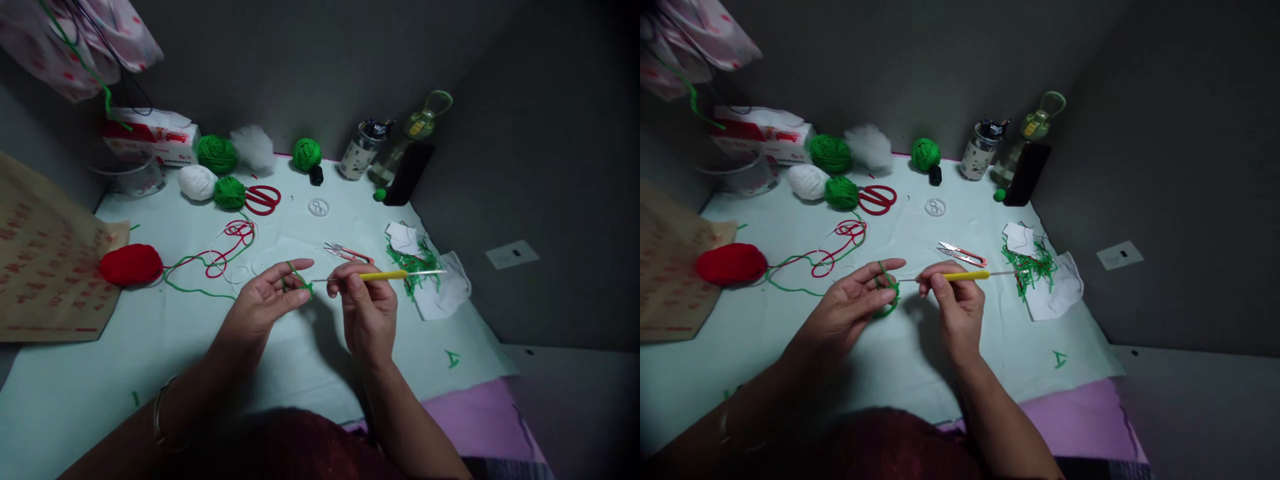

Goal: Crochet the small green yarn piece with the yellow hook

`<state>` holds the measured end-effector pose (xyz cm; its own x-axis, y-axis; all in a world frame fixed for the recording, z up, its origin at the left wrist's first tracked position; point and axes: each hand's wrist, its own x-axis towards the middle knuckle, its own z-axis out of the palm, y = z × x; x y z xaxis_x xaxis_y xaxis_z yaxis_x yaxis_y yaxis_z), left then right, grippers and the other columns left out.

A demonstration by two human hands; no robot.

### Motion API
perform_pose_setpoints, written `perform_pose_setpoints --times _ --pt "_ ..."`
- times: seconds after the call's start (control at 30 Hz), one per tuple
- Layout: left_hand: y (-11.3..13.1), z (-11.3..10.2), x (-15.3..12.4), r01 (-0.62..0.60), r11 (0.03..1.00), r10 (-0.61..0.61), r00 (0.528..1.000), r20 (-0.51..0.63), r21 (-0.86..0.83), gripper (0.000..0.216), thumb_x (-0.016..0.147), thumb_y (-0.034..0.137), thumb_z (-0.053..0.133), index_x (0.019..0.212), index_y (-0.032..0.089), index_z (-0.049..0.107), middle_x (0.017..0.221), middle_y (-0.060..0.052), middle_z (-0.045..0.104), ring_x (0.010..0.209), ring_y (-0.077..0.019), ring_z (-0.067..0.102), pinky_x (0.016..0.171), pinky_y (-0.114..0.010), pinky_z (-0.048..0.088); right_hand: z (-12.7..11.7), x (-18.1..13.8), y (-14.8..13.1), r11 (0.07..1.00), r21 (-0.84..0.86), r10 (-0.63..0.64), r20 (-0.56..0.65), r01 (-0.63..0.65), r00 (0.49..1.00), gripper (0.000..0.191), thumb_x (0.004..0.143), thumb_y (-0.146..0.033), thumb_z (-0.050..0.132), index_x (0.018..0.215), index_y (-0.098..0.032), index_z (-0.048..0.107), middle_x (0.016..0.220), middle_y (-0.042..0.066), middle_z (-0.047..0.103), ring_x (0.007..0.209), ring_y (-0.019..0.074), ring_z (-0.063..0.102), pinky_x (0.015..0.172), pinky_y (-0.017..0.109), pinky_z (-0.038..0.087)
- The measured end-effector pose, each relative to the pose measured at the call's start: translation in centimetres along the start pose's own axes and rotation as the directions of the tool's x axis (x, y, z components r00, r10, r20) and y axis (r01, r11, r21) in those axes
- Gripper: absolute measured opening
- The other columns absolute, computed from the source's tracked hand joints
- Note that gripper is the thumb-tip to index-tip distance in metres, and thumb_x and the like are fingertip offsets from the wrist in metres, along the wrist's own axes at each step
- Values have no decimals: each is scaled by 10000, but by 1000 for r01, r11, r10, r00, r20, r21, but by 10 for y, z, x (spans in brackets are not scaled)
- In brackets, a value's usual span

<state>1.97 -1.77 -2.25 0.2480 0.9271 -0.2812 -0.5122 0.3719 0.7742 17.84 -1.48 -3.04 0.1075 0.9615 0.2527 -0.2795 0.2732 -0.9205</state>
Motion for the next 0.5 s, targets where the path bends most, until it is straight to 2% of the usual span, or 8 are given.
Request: perform_pose_setpoints --times 0.13,0.5 --pt "0 -1 0 -2 1000 2 1000 -1 8 383 759 215 830 1135 199 758 820 4 598 710 -104 493 695 -258 401 -1 -2 1 996 -54 -72 -20 71 997 128 953 -229 637 937 -248 762 877 10 674 726 125 604 682 299 481" --pt "1 0 -1 -12 999 12 1000 -11 34 135 780 227 802 892 187 739 706 22 600 671 -111 492 669 -250 401 0 -3 0 999 0 -38 5 38 999 129 956 -239 634 921 -230 757 821 2 655 708 120 610 663 285 486"
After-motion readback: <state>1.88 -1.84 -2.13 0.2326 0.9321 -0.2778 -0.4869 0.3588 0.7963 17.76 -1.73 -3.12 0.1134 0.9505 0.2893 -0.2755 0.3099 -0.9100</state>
